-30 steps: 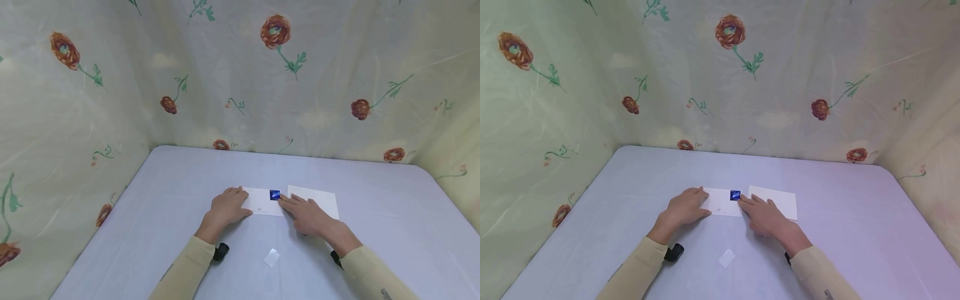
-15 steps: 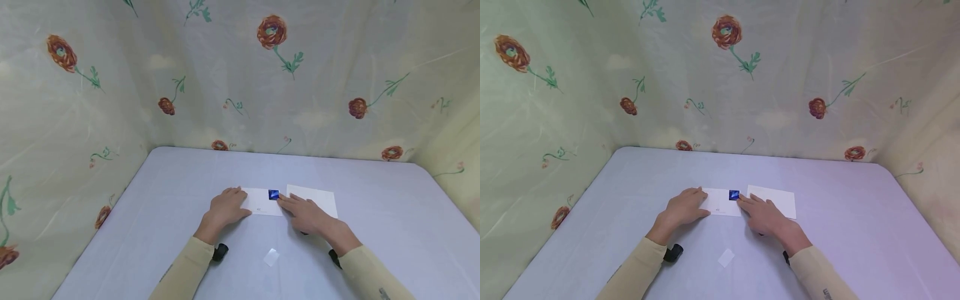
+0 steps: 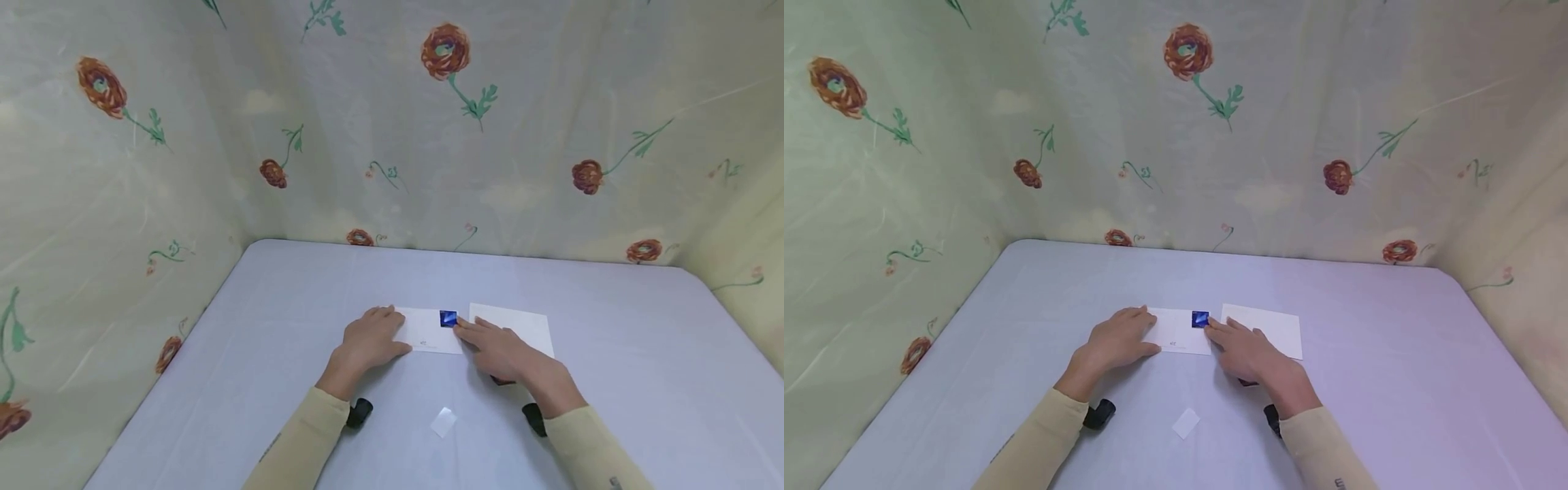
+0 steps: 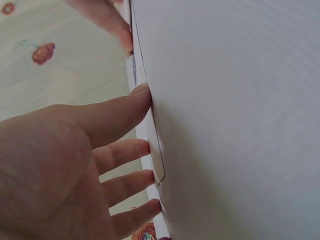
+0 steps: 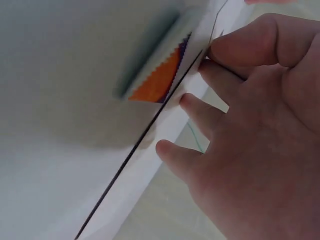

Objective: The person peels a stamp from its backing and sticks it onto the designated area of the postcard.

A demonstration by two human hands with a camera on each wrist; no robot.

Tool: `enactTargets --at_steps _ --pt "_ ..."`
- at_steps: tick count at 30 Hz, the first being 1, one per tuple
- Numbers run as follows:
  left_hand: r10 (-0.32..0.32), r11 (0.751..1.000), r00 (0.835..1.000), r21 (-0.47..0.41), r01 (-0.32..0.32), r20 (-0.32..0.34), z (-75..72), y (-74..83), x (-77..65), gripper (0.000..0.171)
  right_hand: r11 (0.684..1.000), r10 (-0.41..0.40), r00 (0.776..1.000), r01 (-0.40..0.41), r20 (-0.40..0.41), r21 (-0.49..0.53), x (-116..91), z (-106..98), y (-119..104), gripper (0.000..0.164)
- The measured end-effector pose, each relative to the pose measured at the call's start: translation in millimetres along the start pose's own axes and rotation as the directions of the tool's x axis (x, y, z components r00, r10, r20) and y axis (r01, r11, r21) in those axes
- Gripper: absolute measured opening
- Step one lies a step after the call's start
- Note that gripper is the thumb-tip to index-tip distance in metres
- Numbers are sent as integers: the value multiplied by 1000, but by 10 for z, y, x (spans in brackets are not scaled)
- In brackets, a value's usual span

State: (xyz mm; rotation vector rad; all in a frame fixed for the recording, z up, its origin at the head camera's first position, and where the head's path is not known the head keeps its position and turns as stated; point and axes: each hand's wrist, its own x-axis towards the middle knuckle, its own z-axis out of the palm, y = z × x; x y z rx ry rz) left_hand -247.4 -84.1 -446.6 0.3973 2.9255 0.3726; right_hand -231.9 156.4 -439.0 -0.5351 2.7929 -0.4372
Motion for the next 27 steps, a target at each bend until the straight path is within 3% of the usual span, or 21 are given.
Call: enactTargets --at_steps 13,27 --pt "-16 1000 1000 4 16 -4 10 -4 13 61 999 -37 999 38 -38 14 -37 36 -6 56" --pt "-17 1000 1000 9 17 -5 38 -13 28 61 991 -36 999 39 -29 130 -115 -26 74 61"
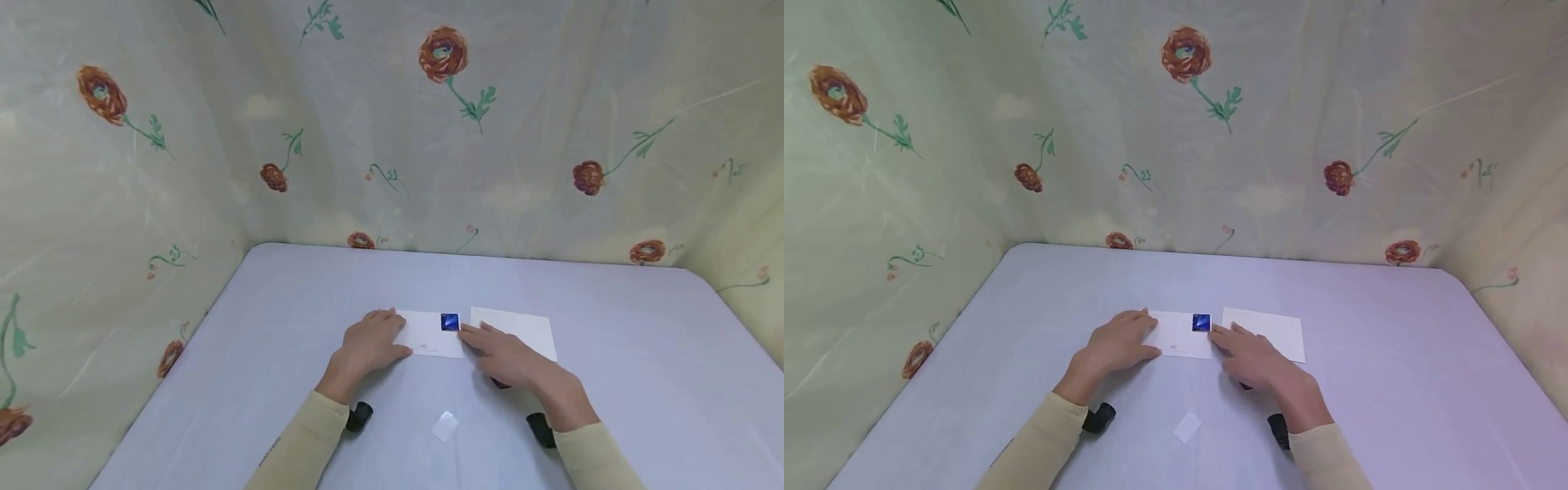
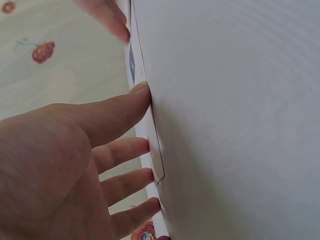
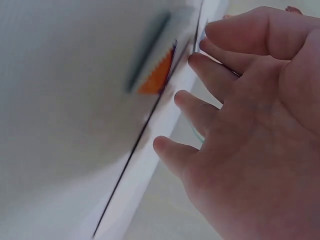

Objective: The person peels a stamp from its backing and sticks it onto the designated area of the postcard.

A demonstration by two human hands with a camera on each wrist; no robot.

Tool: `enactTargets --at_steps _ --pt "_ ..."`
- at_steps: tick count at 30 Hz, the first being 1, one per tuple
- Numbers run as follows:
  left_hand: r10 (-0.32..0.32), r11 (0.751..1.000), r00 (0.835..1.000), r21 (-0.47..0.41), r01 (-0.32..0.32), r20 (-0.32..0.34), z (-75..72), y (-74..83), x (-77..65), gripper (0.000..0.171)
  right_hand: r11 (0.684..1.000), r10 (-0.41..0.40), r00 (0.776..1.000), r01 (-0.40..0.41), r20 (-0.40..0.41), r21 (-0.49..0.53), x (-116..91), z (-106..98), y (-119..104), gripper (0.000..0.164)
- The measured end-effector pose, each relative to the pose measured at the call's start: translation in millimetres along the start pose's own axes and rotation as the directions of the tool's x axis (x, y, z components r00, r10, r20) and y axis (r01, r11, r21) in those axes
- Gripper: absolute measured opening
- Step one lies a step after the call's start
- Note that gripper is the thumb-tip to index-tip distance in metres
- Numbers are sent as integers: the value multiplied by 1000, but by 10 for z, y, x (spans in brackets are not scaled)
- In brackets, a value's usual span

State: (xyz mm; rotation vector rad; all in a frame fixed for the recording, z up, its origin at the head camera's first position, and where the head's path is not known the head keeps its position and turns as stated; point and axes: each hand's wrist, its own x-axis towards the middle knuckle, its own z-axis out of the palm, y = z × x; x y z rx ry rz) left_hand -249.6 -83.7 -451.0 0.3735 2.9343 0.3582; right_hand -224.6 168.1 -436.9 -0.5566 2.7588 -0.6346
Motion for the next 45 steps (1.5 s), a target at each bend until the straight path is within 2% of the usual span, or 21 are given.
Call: enactTargets --at_steps 14,21,29,36,45 --pt "-2 1000 1000 14 2 -7 -18 4 1 62 993 102 994 -103 30 64 -82 -145 63 62" --pt "-10 1000 1000 7 10 -19 -52 3 -20 63 996 71 997 -72 19 61 -106 -200 54 62" --pt "-5 999 1000 -34 4 -29 -29 18 -38 66 994 87 996 -87 7 63 -123 -209 75 57" --pt "-18 998 1000 -67 17 -21 -79 74 -72 62 993 100 995 -99 -7 60 -160 -262 93 57" --pt "23 994 998 -102 -28 -55 -120 163 -119 54 987 143 990 -142 -8 70 -205 -303 145 57"
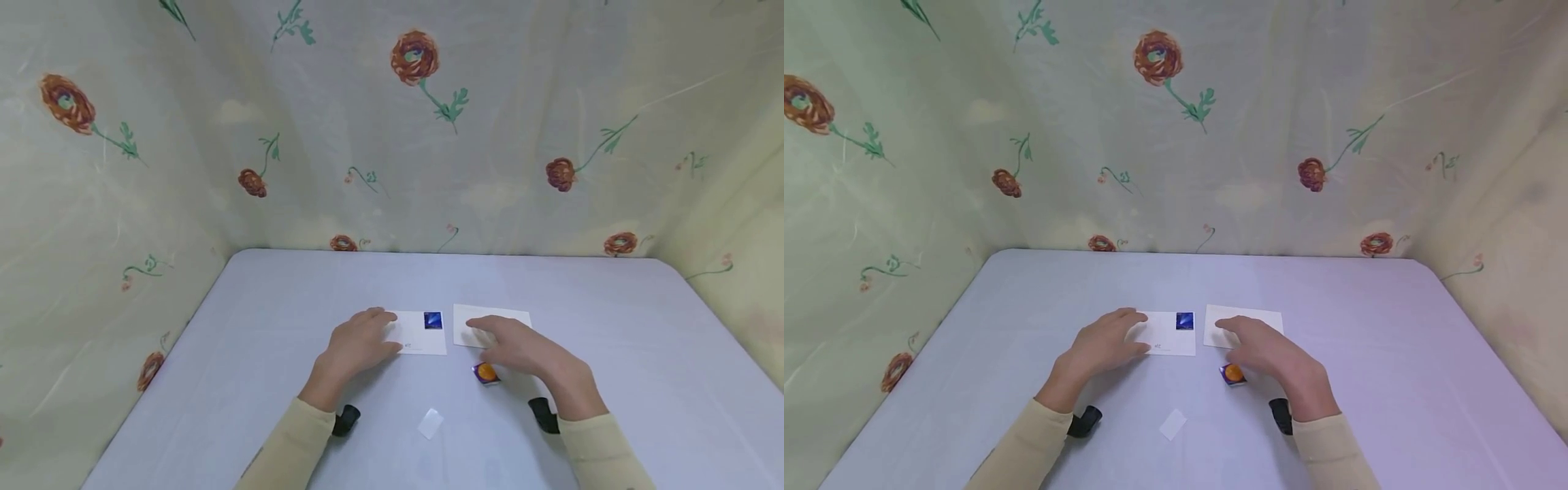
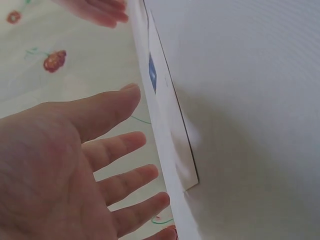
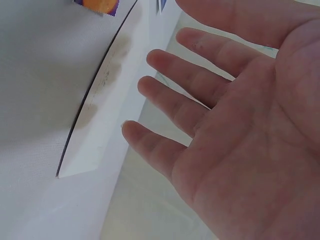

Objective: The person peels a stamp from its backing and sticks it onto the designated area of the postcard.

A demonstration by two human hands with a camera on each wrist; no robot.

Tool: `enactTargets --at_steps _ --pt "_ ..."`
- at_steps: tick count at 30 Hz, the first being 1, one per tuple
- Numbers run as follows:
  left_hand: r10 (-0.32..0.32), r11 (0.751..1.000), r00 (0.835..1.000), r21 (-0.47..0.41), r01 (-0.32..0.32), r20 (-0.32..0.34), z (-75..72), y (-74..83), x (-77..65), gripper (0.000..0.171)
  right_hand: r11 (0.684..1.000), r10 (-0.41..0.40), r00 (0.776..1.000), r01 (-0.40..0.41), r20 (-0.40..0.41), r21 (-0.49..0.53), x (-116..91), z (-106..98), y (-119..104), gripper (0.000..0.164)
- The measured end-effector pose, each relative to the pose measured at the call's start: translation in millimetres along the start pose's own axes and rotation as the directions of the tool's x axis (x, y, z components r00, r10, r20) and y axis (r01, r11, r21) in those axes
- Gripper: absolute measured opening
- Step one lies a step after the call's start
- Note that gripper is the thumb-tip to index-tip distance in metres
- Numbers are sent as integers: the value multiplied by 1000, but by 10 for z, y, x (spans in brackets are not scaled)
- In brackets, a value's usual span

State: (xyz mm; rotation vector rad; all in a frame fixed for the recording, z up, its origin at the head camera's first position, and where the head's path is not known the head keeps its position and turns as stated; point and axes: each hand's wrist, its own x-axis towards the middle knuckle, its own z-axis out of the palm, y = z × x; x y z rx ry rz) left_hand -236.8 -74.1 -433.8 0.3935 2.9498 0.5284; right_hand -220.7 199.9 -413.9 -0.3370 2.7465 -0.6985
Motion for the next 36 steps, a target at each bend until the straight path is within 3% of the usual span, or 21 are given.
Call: enactTargets --at_steps 11,24,36 --pt "60 998 997 -5 -60 -40 -28 86 -39 47 1000 11 1000 -11 5 -7 -33 -21 -14 50" --pt "100 994 995 37 -101 4 50 207 -55 47 999 -9 1000 9 0 -36 -33 -98 56 42" --pt "124 989 992 71 -126 25 112 219 -52 45 1000 -24 1000 24 8 -3 -61 -131 68 31"
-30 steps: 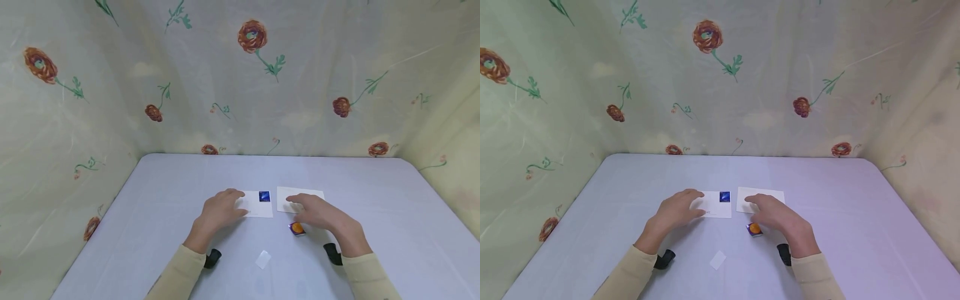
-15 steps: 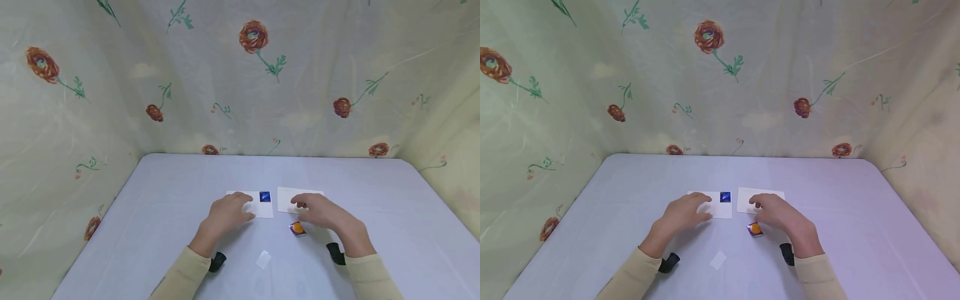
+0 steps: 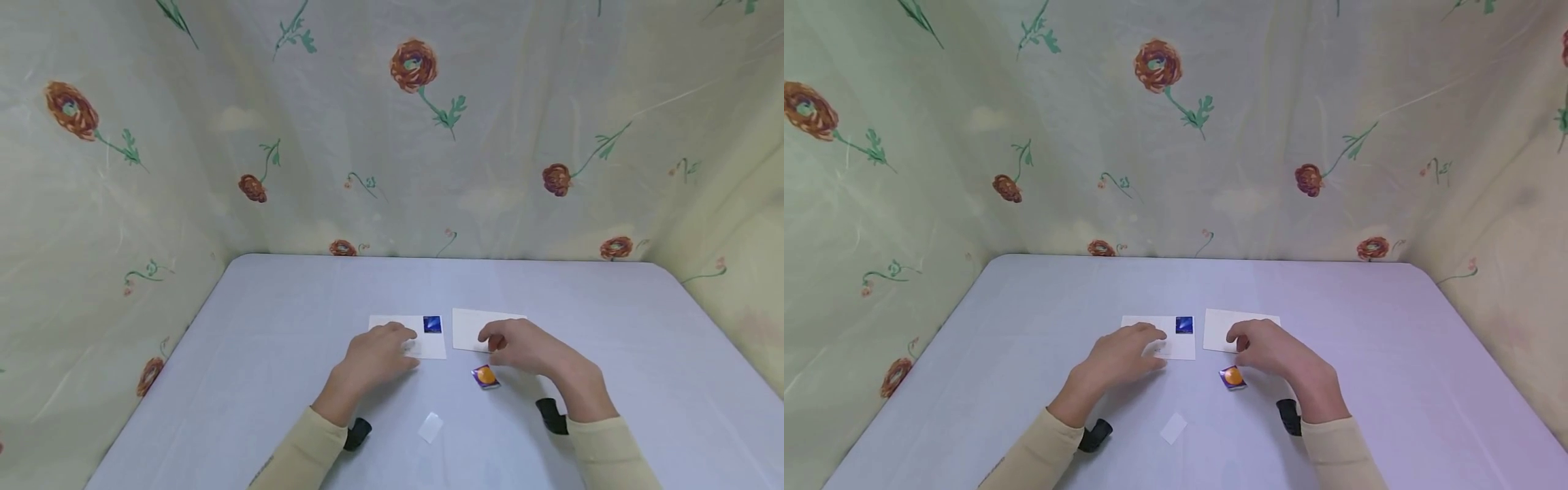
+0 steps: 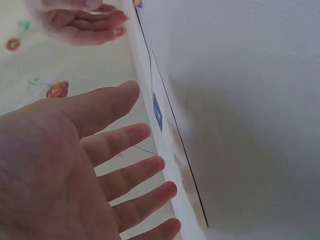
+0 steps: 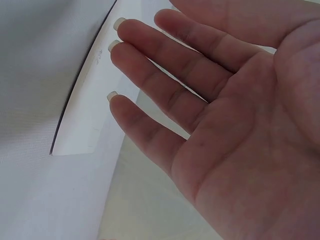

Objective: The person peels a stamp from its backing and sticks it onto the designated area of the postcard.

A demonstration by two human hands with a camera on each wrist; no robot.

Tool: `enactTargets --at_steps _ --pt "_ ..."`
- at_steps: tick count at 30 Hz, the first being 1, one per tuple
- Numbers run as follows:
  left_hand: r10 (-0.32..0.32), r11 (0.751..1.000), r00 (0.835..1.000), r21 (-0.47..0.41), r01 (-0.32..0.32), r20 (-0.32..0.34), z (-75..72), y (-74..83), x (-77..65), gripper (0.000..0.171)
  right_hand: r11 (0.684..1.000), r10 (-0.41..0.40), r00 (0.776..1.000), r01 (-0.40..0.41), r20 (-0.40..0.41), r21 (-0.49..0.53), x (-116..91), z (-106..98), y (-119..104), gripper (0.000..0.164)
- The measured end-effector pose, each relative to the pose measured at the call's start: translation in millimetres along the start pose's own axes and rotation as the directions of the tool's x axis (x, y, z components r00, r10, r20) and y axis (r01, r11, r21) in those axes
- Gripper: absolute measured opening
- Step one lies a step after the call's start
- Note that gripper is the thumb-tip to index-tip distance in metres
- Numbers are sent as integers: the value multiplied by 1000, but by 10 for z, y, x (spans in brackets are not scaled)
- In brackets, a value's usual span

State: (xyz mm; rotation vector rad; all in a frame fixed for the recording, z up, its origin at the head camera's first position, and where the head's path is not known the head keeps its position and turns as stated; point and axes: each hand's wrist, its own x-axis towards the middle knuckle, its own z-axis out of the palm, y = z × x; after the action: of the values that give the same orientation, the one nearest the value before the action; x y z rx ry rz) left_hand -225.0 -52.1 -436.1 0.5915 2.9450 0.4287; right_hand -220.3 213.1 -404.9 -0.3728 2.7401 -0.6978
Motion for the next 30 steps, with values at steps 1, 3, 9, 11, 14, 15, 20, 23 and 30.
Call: enactTargets --at_steps 1,3,9,11,14,15,20,23,30 --pt "2 1000 1000 2 -2 3 0 4 -2 45 1000 3 1000 -3 3 6 0 4 -3 30" --pt "3 1000 1000 0 -3 5 -3 14 -8 44 1000 20 1000 -20 8 14 0 16 -14 27" --pt "7 1000 1000 11 -7 15 5 35 -22 42 999 42 999 -43 26 8 12 41 -11 22" --pt "14 1000 1000 22 -14 14 6 33 -23 40 999 48 998 -48 32 3 15 43 -11 22" --pt "20 999 1000 31 -20 15 7 26 -26 38 998 61 997 -62 38 1 19 52 -14 21" --pt "19 999 1000 31 -20 16 6 24 -27 38 998 61 997 -61 42 0 21 55 -15 20" --pt "13 1000 1000 18 -13 25 5 19 -31 38 999 49 998 -49 48 -2 27 72 -20 18" --pt "13 1000 1000 9 -13 27 8 17 -32 38 999 34 998 -34 46 -9 25 84 -23 17" --pt "2 1000 1000 4 -2 29 4 20 -39 38 1000 16 999 -15 35 -14 8 107 -73 14"
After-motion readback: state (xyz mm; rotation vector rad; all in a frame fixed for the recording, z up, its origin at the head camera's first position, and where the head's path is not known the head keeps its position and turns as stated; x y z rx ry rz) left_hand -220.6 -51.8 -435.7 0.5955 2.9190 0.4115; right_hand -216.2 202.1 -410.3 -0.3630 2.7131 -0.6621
